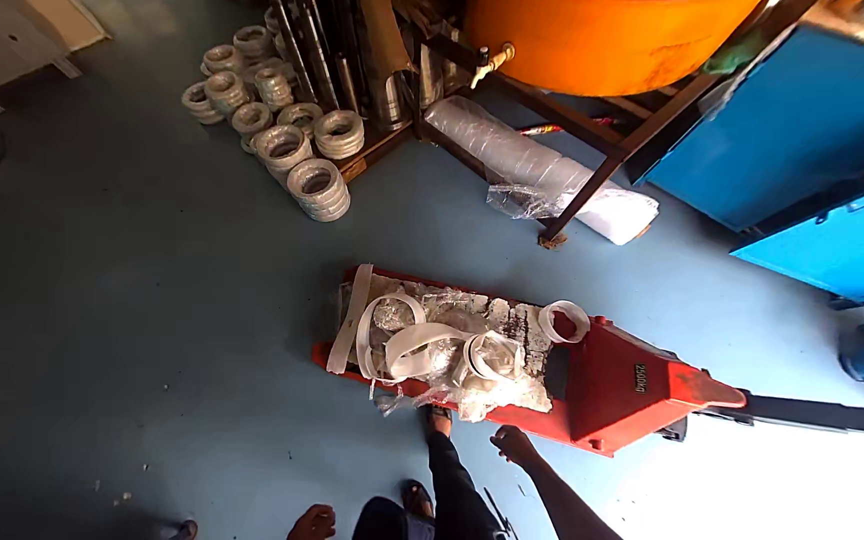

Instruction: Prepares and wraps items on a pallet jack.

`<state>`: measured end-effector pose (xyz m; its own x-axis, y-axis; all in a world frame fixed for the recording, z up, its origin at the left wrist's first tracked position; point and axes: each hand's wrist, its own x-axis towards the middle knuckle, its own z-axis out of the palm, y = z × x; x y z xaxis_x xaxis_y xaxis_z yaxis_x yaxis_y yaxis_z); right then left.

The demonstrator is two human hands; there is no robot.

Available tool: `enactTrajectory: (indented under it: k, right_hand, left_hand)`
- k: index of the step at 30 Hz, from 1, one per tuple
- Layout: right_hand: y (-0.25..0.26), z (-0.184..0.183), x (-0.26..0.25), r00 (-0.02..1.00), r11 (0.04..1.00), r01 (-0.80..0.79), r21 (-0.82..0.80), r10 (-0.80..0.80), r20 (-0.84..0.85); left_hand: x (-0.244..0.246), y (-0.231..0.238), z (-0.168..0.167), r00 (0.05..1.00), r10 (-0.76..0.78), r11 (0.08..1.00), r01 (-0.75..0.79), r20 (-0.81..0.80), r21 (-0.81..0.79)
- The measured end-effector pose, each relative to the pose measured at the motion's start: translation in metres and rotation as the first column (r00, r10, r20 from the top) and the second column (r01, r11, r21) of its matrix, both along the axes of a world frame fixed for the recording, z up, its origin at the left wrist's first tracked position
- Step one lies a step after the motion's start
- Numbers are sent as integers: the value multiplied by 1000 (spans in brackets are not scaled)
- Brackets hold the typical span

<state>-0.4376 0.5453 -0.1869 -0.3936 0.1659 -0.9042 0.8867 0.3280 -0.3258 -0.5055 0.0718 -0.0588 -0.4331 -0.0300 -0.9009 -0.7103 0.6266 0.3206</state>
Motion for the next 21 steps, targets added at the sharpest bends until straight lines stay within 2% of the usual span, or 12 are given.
enactTrajectory:
  k: [3,6,9,12,14,17,21]
  right_hand:
    - [-2,-11,-69,996,998,-57,18,58,-67]
    - [-2,-23,-124,986,994,49,100,-32,-165]
    - [3,-45,-159,988,962,131,239,-107,-111]
    - [9,-69,-176,988,922,152,356,-145,-45]
    - [14,-84,-179,989,891,142,432,-144,-27]
    - [16,-107,-182,989,855,134,500,-145,-17]
    - [11,-143,-173,992,831,113,545,-125,-14]
  left_hand:
    - [-45,29,-23,991,-124,992,125,-40,29]
    - [-89,68,-66,984,-173,985,174,-31,23]
    - [-143,115,-113,928,-368,929,369,-50,18]
    - [-202,160,-169,845,-524,848,529,-107,24]
    - [-242,195,-195,800,-583,806,592,-141,24]
    - [-294,238,-221,775,-600,789,615,-196,15]
    - [-327,264,-267,759,-578,803,594,-298,-44]
